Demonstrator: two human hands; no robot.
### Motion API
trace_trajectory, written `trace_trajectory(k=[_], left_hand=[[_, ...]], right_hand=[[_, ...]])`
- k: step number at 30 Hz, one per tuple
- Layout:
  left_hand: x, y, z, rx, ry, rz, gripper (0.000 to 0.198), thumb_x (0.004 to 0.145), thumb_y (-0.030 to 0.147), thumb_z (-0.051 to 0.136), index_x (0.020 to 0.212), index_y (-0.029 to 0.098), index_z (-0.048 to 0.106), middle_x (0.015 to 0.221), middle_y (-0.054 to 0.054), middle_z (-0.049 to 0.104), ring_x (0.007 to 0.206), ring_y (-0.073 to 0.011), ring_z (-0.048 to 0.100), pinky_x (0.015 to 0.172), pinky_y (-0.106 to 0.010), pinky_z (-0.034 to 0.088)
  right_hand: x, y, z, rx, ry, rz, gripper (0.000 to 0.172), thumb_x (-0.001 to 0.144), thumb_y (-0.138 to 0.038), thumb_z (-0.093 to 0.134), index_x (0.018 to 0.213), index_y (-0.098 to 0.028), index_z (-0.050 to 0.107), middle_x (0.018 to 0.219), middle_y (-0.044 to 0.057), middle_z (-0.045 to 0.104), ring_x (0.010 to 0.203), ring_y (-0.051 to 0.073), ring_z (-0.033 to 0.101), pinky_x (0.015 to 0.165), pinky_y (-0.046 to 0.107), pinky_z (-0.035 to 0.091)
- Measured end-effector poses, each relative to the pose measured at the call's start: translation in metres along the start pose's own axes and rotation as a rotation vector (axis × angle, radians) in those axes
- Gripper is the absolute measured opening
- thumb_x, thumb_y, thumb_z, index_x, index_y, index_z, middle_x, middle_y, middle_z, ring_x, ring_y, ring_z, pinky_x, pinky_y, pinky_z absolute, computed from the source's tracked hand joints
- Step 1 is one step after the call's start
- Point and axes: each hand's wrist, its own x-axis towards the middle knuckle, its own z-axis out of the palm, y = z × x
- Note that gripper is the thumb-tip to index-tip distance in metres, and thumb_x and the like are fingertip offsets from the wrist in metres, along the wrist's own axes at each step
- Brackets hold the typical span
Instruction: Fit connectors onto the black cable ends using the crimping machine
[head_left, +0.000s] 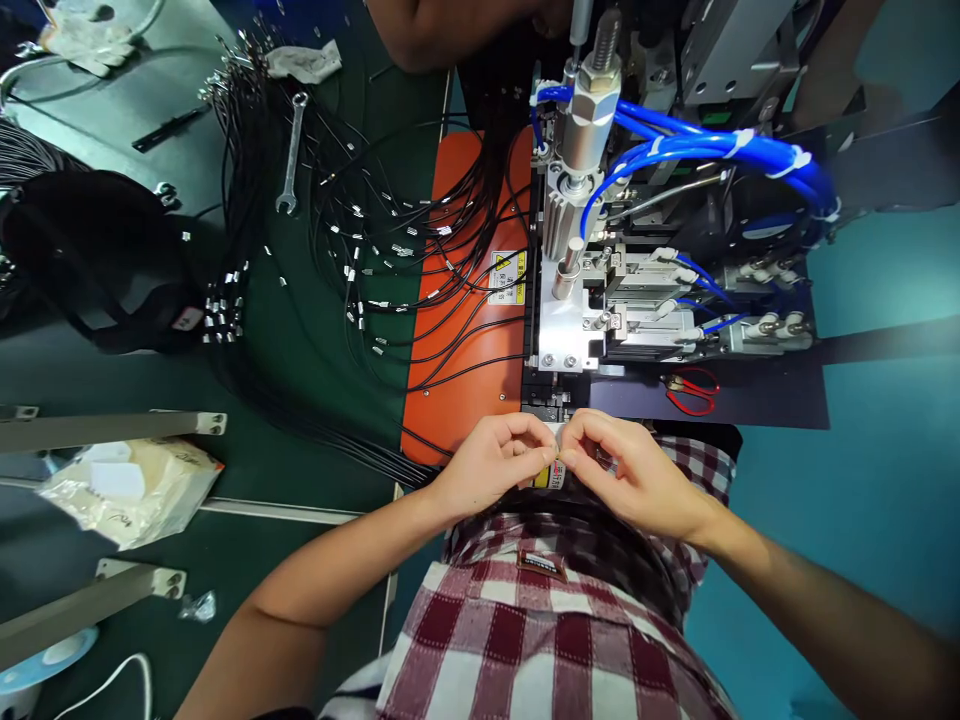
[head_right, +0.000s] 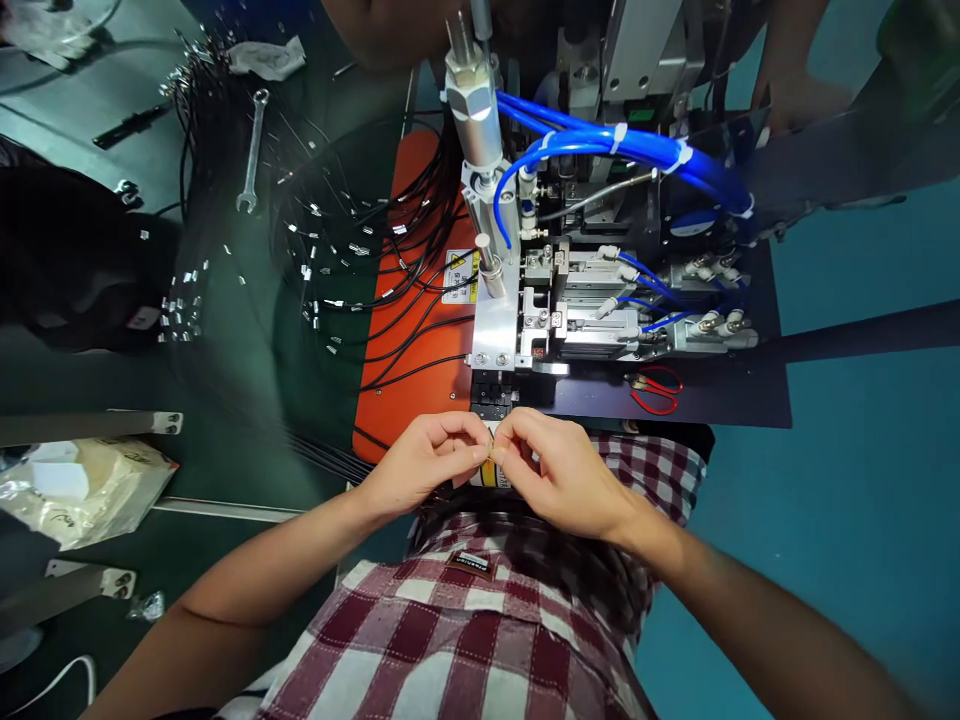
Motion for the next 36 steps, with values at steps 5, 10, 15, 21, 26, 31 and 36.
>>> trace_trajectory(k=[5, 10, 15, 21, 26, 31, 36], left_hand=[[-0.005, 0.007, -0.008, 0.283, -0.037, 0.357, 0.007, 0.082, 0.021, 0.065, 0.081, 0.015, 0.067, 0.083, -0.005, 0.057, 0.076, -0.0143, 0.053, 0.071, -0.026, 0.043], [-0.004, 0.005, -0.007, 0.121, -0.109, 0.322, 0.010, 0.080, 0.026, 0.069, 0.080, 0.016, 0.068, 0.084, -0.006, 0.058, 0.067, -0.0123, 0.054, 0.061, -0.025, 0.043], [-0.002, 0.002, 0.007, -0.284, 0.094, -0.004, 0.024, 0.078, 0.035, 0.072, 0.080, 0.015, 0.059, 0.061, 0.004, 0.048, 0.045, -0.0030, 0.035, 0.046, -0.018, 0.026], [-0.003, 0.003, 0.011, -0.360, 0.104, -0.071, 0.027, 0.077, 0.034, 0.073, 0.078, 0.013, 0.056, 0.056, 0.006, 0.045, 0.046, -0.0024, 0.035, 0.049, -0.019, 0.023], [-0.003, -0.003, 0.012, -0.173, 0.173, 0.038, 0.023, 0.083, 0.034, 0.069, 0.081, 0.014, 0.056, 0.050, 0.008, 0.042, 0.046, -0.0041, 0.037, 0.049, -0.019, 0.025], [-0.002, -0.007, 0.012, -0.144, 0.157, 0.067, 0.027, 0.080, 0.036, 0.071, 0.082, 0.013, 0.055, 0.052, 0.007, 0.045, 0.046, -0.0046, 0.038, 0.047, -0.019, 0.026], [-0.001, -0.010, 0.011, -0.185, 0.142, 0.072, 0.026, 0.081, 0.034, 0.070, 0.084, 0.012, 0.057, 0.054, 0.007, 0.046, 0.049, -0.0047, 0.039, 0.048, -0.019, 0.028]], right_hand=[[0.004, -0.004, -0.005, 0.572, -0.189, 0.366, 0.028, 0.086, -0.041, 0.060, 0.073, -0.017, 0.055, 0.060, -0.005, 0.040, 0.053, 0.009, 0.030, 0.047, 0.023, 0.023], [0.004, -0.001, 0.004, 0.940, -0.279, 0.435, 0.031, 0.078, -0.039, 0.069, 0.064, -0.016, 0.053, 0.061, -0.004, 0.038, 0.052, 0.007, 0.024, 0.045, 0.023, 0.015], [-0.003, 0.000, 0.035, 0.782, 0.125, 0.322, 0.026, 0.086, -0.041, 0.060, 0.076, -0.018, 0.053, 0.058, -0.006, 0.038, 0.051, 0.009, 0.029, 0.047, 0.023, 0.024], [-0.010, 0.009, 0.056, 0.050, 0.529, -0.111, 0.009, 0.089, -0.018, 0.055, 0.081, -0.021, 0.054, 0.073, 0.002, 0.054, 0.067, 0.016, 0.049, 0.063, 0.031, 0.039], [-0.011, 0.011, 0.047, -0.129, 0.480, -0.139, 0.010, 0.087, -0.013, 0.055, 0.084, -0.022, 0.054, 0.074, 0.003, 0.057, 0.068, 0.018, 0.052, 0.064, 0.034, 0.040], [-0.012, 0.011, 0.045, 0.036, 0.461, -0.013, 0.009, 0.091, -0.017, 0.053, 0.083, -0.021, 0.055, 0.076, 0.002, 0.054, 0.068, 0.016, 0.050, 0.062, 0.030, 0.040], [-0.014, 0.017, 0.048, 0.112, 0.470, 0.017, 0.009, 0.092, -0.018, 0.054, 0.083, -0.020, 0.055, 0.077, 0.001, 0.053, 0.068, 0.015, 0.049, 0.060, 0.029, 0.039]])
